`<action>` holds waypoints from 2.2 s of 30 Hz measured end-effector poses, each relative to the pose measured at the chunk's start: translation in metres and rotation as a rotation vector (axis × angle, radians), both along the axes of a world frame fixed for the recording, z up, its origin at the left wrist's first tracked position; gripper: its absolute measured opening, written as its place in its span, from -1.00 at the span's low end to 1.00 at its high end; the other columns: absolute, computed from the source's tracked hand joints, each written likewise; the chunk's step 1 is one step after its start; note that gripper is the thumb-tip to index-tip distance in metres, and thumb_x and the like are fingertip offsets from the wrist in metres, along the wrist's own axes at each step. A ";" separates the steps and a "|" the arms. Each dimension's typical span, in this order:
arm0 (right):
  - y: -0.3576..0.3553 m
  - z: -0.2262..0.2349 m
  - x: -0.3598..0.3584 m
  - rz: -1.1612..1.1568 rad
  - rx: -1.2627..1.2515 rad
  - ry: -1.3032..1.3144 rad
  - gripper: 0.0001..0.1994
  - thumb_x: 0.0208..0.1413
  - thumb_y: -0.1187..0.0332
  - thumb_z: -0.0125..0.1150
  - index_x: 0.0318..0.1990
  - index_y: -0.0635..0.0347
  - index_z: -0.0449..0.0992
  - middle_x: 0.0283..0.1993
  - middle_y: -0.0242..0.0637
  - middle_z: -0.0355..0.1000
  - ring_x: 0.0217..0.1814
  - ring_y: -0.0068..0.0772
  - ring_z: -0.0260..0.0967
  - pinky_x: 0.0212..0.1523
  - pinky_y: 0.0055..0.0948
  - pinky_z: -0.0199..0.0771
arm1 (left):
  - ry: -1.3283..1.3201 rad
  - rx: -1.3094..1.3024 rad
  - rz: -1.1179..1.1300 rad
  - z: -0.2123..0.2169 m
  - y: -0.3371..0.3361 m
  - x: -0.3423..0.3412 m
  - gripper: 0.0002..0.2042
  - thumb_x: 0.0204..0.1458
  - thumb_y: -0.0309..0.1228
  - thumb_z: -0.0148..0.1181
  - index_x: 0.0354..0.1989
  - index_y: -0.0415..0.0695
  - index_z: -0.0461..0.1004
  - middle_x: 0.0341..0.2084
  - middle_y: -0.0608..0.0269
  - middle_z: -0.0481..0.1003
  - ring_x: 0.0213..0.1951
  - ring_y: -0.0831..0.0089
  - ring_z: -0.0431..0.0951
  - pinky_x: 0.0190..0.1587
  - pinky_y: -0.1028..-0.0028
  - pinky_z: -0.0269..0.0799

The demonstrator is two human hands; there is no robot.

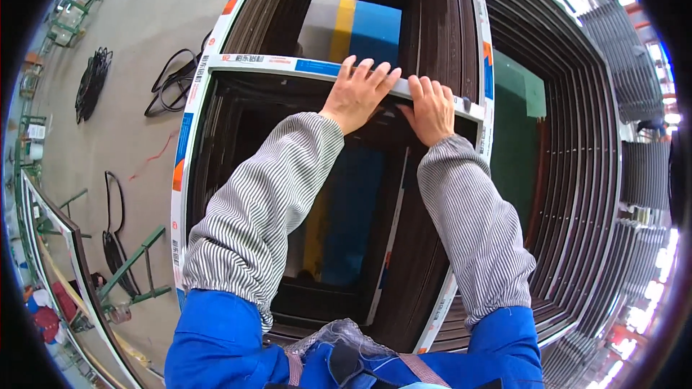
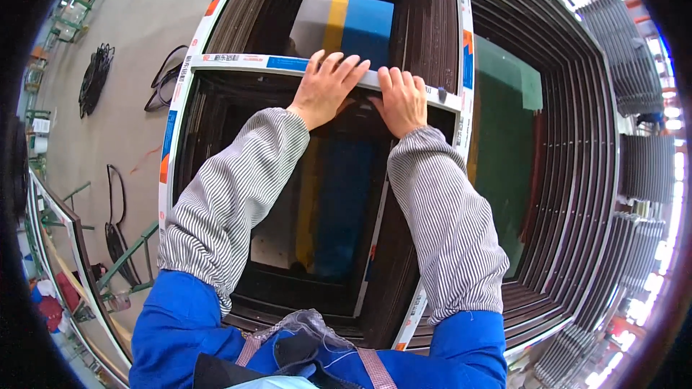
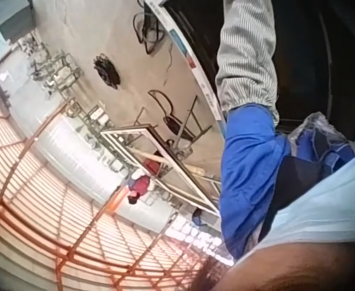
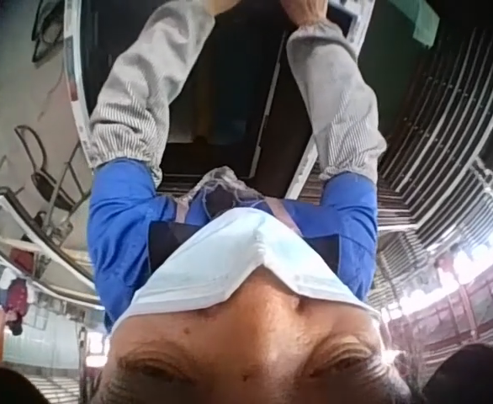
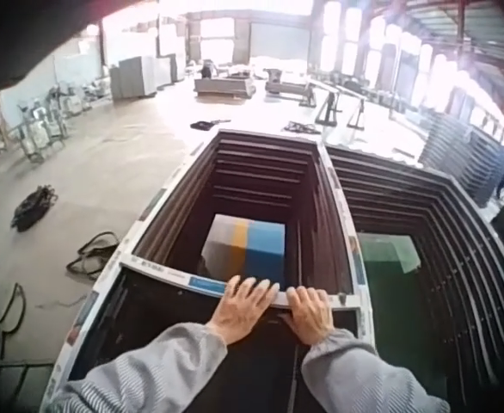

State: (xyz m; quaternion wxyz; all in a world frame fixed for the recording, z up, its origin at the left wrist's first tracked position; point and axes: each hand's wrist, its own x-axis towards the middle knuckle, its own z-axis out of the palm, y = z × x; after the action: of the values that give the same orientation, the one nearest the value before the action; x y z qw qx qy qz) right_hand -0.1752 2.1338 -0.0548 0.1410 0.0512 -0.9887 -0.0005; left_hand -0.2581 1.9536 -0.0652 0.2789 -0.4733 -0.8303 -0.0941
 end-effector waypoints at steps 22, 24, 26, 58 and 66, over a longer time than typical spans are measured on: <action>-0.063 -0.002 -0.038 0.010 -0.020 0.140 -0.47 -0.10 0.17 0.37 0.02 0.12 0.32 -0.18 -0.29 0.30 -0.12 -0.20 0.30 -0.04 -0.18 0.26 | -0.087 0.017 -0.019 0.005 -0.054 -0.038 -0.67 0.00 -0.39 0.17 -0.01 -0.15 0.46 -0.22 0.22 0.51 -0.13 0.32 0.51 0.05 0.34 0.38; -0.067 0.001 -0.040 0.018 -0.074 0.168 -0.52 -0.09 0.20 0.37 -0.03 0.12 0.35 -0.20 -0.28 0.31 -0.13 -0.18 0.30 -0.06 -0.20 0.26 | -0.155 0.029 0.010 0.003 -0.055 -0.034 -0.61 -0.04 -0.38 0.22 0.02 -0.12 0.45 -0.16 0.22 0.50 -0.06 0.29 0.49 0.11 0.32 0.34; -0.070 0.001 -0.039 0.017 -0.081 0.139 -0.54 -0.11 0.19 0.38 -0.06 0.10 0.35 -0.21 -0.29 0.31 -0.12 -0.19 0.30 -0.08 -0.21 0.26 | -0.196 0.032 0.042 0.000 -0.058 -0.031 -0.55 -0.07 -0.37 0.26 0.07 -0.08 0.43 -0.08 0.22 0.48 0.01 0.26 0.47 0.19 0.29 0.28; -0.164 0.000 -0.088 0.071 -0.076 0.099 -0.46 -0.14 0.22 0.43 0.00 0.16 0.34 -0.15 -0.23 0.35 -0.08 -0.15 0.33 -0.06 -0.19 0.30 | -0.114 0.009 0.105 -0.002 -0.172 -0.076 -0.45 -0.16 -0.38 0.35 0.10 -0.11 0.39 -0.01 0.24 0.46 0.11 0.29 0.41 0.27 0.33 0.25; -0.194 -0.006 -0.110 0.116 -0.067 0.183 -0.50 -0.14 0.25 0.39 -0.03 0.14 0.35 -0.19 -0.26 0.35 -0.12 -0.20 0.33 -0.11 -0.23 0.30 | -0.108 -0.003 0.085 0.006 -0.183 -0.098 -0.60 -0.21 -0.37 0.37 -0.13 -0.07 0.46 -0.29 0.31 0.51 -0.17 0.36 0.54 -0.04 0.39 0.43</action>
State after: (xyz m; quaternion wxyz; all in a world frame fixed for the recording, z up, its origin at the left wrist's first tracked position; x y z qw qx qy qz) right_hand -0.2852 1.9400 -0.0604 0.2323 0.1034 -0.9665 0.0360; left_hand -0.3558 1.7705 -0.0590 0.2367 -0.4323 -0.8635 -0.1065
